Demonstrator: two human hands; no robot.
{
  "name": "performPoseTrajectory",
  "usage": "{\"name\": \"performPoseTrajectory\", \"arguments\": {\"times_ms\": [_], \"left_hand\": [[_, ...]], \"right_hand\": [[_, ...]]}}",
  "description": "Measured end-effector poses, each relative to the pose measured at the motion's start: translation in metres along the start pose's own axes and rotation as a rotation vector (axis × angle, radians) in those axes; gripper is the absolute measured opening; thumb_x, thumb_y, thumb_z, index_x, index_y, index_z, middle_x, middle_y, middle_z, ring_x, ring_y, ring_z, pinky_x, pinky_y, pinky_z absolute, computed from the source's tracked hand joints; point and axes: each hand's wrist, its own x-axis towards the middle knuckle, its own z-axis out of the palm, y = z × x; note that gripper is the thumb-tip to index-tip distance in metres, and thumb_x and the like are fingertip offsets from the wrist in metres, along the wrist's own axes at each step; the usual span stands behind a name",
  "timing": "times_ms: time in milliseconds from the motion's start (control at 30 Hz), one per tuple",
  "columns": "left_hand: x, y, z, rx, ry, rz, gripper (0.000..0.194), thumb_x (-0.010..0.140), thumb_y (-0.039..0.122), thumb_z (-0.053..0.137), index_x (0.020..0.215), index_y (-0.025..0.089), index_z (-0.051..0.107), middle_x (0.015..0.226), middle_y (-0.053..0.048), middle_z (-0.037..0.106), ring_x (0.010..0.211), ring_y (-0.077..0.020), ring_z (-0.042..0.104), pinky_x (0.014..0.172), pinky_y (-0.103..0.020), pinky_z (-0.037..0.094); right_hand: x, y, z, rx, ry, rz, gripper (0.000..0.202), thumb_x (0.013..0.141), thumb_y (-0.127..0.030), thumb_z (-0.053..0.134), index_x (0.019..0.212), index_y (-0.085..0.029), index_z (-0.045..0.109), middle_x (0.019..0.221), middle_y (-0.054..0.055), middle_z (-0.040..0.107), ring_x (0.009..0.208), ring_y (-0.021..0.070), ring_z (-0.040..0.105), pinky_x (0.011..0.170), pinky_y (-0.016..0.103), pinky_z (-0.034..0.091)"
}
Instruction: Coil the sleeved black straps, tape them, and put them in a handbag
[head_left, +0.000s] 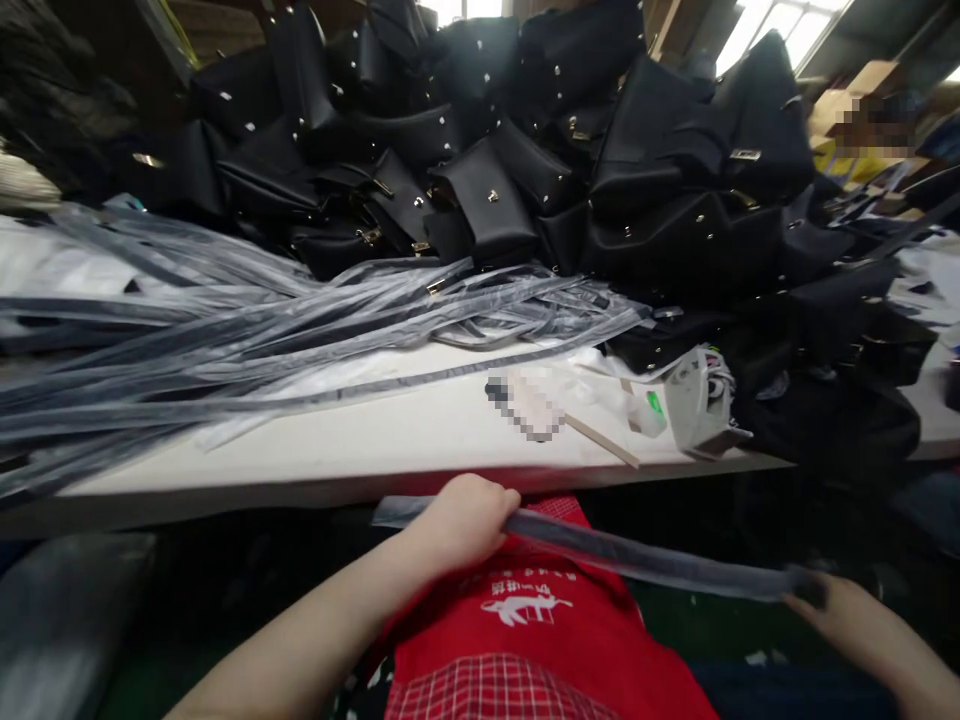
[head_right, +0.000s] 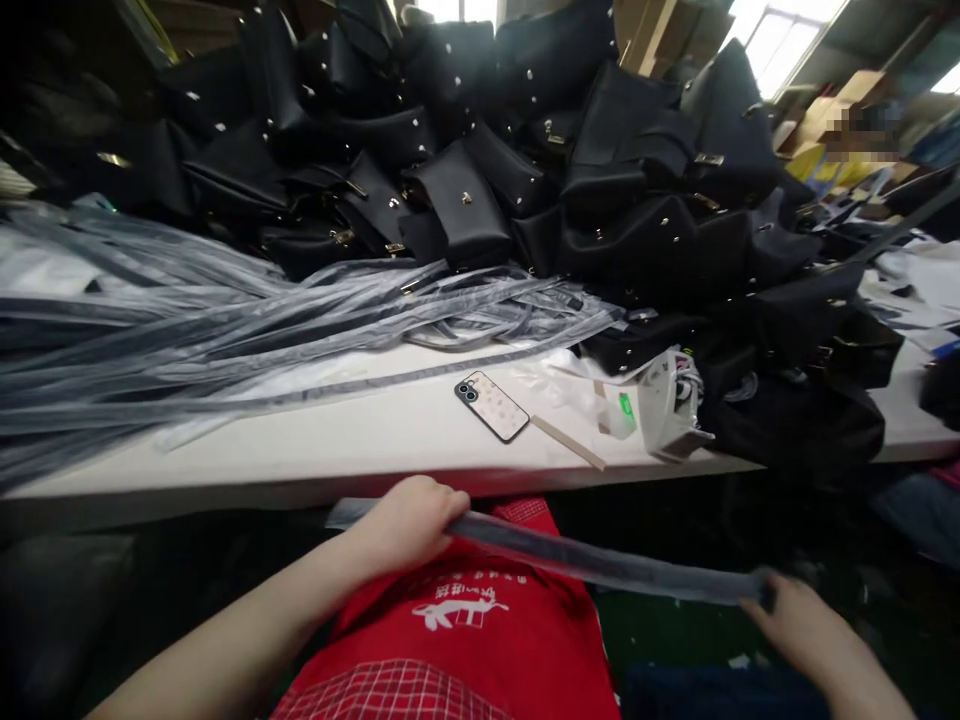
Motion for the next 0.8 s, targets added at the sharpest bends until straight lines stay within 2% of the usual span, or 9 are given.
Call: {"name": "performPoseTrajectory", "arguments": {"times_ms": [67, 133, 200, 267, 367, 500, 600, 700, 800], "left_hand": [[0.022, 0.030, 0.015, -0.028, -0.010, 0.151, 0.006, 0.079, 0.022, 0.059, 0.080, 0.019, 0.064, 0.074, -0.006, 0.072, 0.068, -0.0249, 0.069, 0.060, -0.032, 0.051], [0.040, 0.051, 0.026, -0.034, -0.001, 0.279, 0.009, 0.083, 0.020, 0.056, 0.085, 0.017, 0.064, 0.076, -0.007, 0.072, 0.068, -0.0245, 0.069, 0.058, -0.032, 0.050], [0.051, 0.060, 0.030, -0.046, -0.009, 0.329, 0.012, 0.086, 0.018, 0.053, 0.089, 0.016, 0.064, 0.079, -0.009, 0.072, 0.069, -0.0243, 0.069, 0.059, -0.032, 0.049], [0.052, 0.051, 0.027, -0.108, -0.048, 0.265, 0.013, 0.086, 0.025, 0.058, 0.090, 0.016, 0.065, 0.081, -0.009, 0.072, 0.071, -0.0247, 0.069, 0.060, -0.032, 0.048], [0.038, 0.012, 0.017, -0.326, -0.193, 0.069, 0.033, 0.072, 0.048, 0.072, 0.087, 0.019, 0.067, 0.079, -0.006, 0.071, 0.069, -0.0234, 0.066, 0.058, -0.029, 0.045], [0.009, -0.044, 0.017, -0.957, -0.621, -0.117, 0.048, 0.078, 0.067, 0.058, 0.080, 0.019, 0.063, 0.066, -0.002, 0.066, 0.059, -0.0170, 0.060, 0.059, -0.027, 0.045], [-0.002, -0.058, 0.029, -1.367, -0.842, -0.207, 0.056, 0.079, 0.074, 0.049, 0.082, 0.019, 0.060, 0.060, -0.002, 0.064, 0.052, -0.0154, 0.058, 0.059, -0.029, 0.047], [0.001, -0.055, 0.044, -1.486, -0.809, -0.287, 0.056, 0.078, 0.073, 0.053, 0.086, 0.018, 0.059, 0.059, -0.002, 0.064, 0.050, -0.0148, 0.057, 0.058, -0.029, 0.047], [0.014, -0.049, 0.052, -1.446, -0.732, -0.356, 0.059, 0.077, 0.075, 0.051, 0.080, 0.017, 0.057, 0.060, -0.002, 0.064, 0.049, -0.0131, 0.055, 0.059, -0.029, 0.047]], "right_hand": [[-0.001, -0.057, 0.031, 0.219, -0.157, -0.061, 0.069, 0.071, -0.071, 0.058, 0.112, -0.017, 0.068, 0.113, 0.025, 0.064, 0.100, 0.0392, 0.065, 0.087, 0.054, 0.050], [-0.005, -0.124, 0.058, 0.534, -0.416, -0.315, 0.063, 0.084, -0.064, 0.051, 0.129, -0.021, 0.057, 0.130, 0.015, 0.058, 0.119, 0.0315, 0.055, 0.103, 0.048, 0.042], [-0.010, -0.177, 0.075, 0.741, -0.664, -0.490, 0.058, 0.087, -0.065, 0.046, 0.117, -0.017, 0.064, 0.113, 0.014, 0.066, 0.105, 0.0282, 0.061, 0.096, 0.042, 0.047], [-0.010, -0.201, 0.082, 0.791, -0.771, -0.468, 0.054, 0.089, -0.063, 0.047, 0.101, -0.015, 0.067, 0.083, 0.008, 0.067, 0.074, 0.0199, 0.061, 0.072, 0.032, 0.052], [0.001, -0.184, 0.077, 0.765, -0.854, -0.337, 0.051, 0.090, -0.061, 0.047, 0.086, -0.013, 0.066, 0.057, -0.002, 0.049, 0.049, 0.0095, 0.040, 0.046, 0.021, 0.033], [0.021, -0.134, 0.067, 0.701, -0.907, -0.295, 0.053, 0.088, -0.062, 0.050, 0.077, -0.013, 0.066, 0.056, -0.002, 0.043, 0.051, 0.0090, 0.036, 0.048, 0.022, 0.026], [0.030, -0.115, 0.068, 0.652, -0.930, -0.274, 0.056, 0.086, -0.066, 0.050, 0.079, -0.013, 0.068, 0.055, -0.001, 0.045, 0.052, 0.0110, 0.039, 0.050, 0.023, 0.029], [0.032, -0.112, 0.072, 0.637, -0.949, -0.267, 0.056, 0.086, -0.065, 0.050, 0.080, -0.013, 0.069, 0.055, -0.001, 0.045, 0.053, 0.0117, 0.041, 0.051, 0.024, 0.030], [0.032, -0.111, 0.074, 0.652, -0.960, -0.273, 0.055, 0.087, -0.063, 0.050, 0.079, -0.013, 0.069, 0.056, -0.001, 0.045, 0.053, 0.0116, 0.041, 0.051, 0.024, 0.030]]}}
